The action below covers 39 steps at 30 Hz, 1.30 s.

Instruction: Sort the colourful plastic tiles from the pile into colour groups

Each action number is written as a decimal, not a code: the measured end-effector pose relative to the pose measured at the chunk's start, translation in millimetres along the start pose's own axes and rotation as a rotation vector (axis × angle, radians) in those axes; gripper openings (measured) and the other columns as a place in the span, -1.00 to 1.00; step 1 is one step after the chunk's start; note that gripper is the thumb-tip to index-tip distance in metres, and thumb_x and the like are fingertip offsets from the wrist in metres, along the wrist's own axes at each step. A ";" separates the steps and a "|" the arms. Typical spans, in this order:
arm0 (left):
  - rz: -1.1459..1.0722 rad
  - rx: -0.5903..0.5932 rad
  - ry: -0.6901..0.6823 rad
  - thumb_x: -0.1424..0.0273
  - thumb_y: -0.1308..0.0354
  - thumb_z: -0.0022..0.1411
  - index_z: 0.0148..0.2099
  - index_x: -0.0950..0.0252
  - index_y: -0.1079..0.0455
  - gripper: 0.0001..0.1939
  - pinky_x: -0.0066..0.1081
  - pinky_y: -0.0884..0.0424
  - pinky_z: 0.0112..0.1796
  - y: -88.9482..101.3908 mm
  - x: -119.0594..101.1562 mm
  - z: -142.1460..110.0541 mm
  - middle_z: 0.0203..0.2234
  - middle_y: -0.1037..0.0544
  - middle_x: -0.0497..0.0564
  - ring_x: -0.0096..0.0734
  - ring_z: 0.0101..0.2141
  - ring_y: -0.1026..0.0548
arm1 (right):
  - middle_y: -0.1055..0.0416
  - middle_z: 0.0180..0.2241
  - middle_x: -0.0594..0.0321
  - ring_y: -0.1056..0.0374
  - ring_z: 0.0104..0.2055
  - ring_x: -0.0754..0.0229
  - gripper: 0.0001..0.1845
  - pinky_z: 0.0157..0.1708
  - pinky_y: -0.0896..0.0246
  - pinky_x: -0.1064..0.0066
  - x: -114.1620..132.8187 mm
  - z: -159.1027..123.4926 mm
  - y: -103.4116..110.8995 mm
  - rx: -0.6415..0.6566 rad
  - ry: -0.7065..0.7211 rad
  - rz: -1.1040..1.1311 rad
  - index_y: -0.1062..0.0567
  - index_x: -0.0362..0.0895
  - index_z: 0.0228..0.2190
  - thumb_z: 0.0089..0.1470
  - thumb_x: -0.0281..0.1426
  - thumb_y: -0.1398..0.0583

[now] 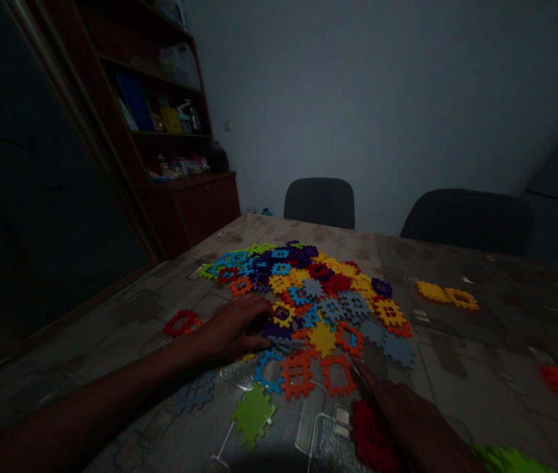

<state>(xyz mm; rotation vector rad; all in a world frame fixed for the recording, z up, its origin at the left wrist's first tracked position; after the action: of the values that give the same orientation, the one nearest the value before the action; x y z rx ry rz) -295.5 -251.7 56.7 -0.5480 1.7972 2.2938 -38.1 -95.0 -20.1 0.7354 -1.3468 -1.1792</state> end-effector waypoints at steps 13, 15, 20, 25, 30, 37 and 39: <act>0.045 0.075 -0.229 0.53 -0.15 0.27 0.28 0.13 -0.27 -0.44 -0.11 -0.18 0.19 -1.7 -23.2 -4.3 0.21 -0.35 0.11 -0.09 0.19 -0.28 | -0.44 0.16 0.18 -0.44 0.09 -0.13 0.26 -0.05 -0.49 0.18 34.4 11.5 25.0 0.003 0.087 0.008 0.21 0.26 0.41 -0.15 -0.52 -0.29; 0.090 0.098 -0.164 0.44 -0.19 0.30 0.17 0.18 -0.37 -0.61 -0.12 -0.26 0.11 -3.3 -17.2 -2.8 0.08 -0.44 0.13 -0.06 0.09 -0.36 | -0.41 0.18 0.17 -0.41 0.13 -0.15 0.27 -0.04 -0.49 0.14 32.1 10.1 22.5 0.016 0.070 0.003 0.24 0.27 0.40 -0.14 -0.53 -0.29; 0.106 0.085 -0.076 0.30 -0.30 0.26 -0.11 0.27 -0.46 -0.79 -0.16 -0.35 -0.03 0.0 -4.9 -0.4 -0.10 -0.47 0.13 -0.07 -0.07 -0.41 | -0.31 0.26 0.19 -0.36 0.18 -0.21 0.28 0.05 -0.41 0.03 23.5 6.8 16.3 0.028 0.040 0.024 0.19 0.30 0.40 -0.20 -0.54 -0.30; 0.040 0.097 -0.124 0.46 -0.20 0.31 -0.19 0.26 -0.45 -0.98 -0.19 -0.33 0.08 -1.7 -6.5 -1.3 0.06 -0.44 0.13 -0.12 0.05 -0.41 | -0.28 0.28 0.13 -0.30 0.21 -0.33 0.40 0.04 -0.40 -0.03 10.0 1.8 6.2 0.025 -0.015 0.026 0.18 0.24 0.41 -0.35 -0.54 -0.35; -0.048 0.127 -0.156 0.44 -0.22 0.32 -0.21 0.26 -0.47 -0.98 -0.24 -0.37 0.06 2.8 -10.5 -2.2 0.05 -0.48 0.12 -0.17 0.04 -0.44 | -0.31 0.26 0.16 -0.36 0.17 -0.17 0.26 0.04 -0.40 0.09 26.7 6.3 14.9 0.023 0.019 0.014 0.17 0.24 0.41 -0.18 -0.53 -0.30; -0.161 -0.031 0.027 0.33 -0.14 0.37 0.08 0.20 -0.43 -0.74 -0.24 -0.34 0.10 74.4 33.1 -1.4 0.04 -0.55 0.05 -0.22 0.04 -0.48 | -0.48 0.11 0.21 -0.47 0.03 -0.15 0.22 -0.12 -0.46 0.16 37.6 13.0 24.7 0.006 0.112 0.024 0.18 0.27 0.40 -0.15 -0.44 -0.30; -0.113 -0.109 0.120 0.27 -0.06 0.40 0.08 0.26 -0.42 -0.70 -0.20 -0.32 0.10 102.8 56.0 -8.4 0.04 -0.54 0.11 -0.17 0.04 -0.47 | -0.48 0.11 0.21 -0.48 0.00 -0.21 0.18 -0.14 -0.45 0.12 33.3 12.9 21.8 -0.030 0.112 0.055 0.12 0.26 0.40 -0.14 -0.31 -0.33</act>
<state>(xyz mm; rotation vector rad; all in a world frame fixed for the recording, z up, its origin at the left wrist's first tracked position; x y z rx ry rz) -382.2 -290.9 125.5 -0.7994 1.6516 2.3365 -51.3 -116.5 13.3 0.7278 -1.2464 -1.0970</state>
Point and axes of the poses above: each hand's wrist, its own z-axis towards the middle knuckle, its own y-axis out of the back of the hand, x = y × z, the point moved 10 cm from there along z, towards the middle knuckle
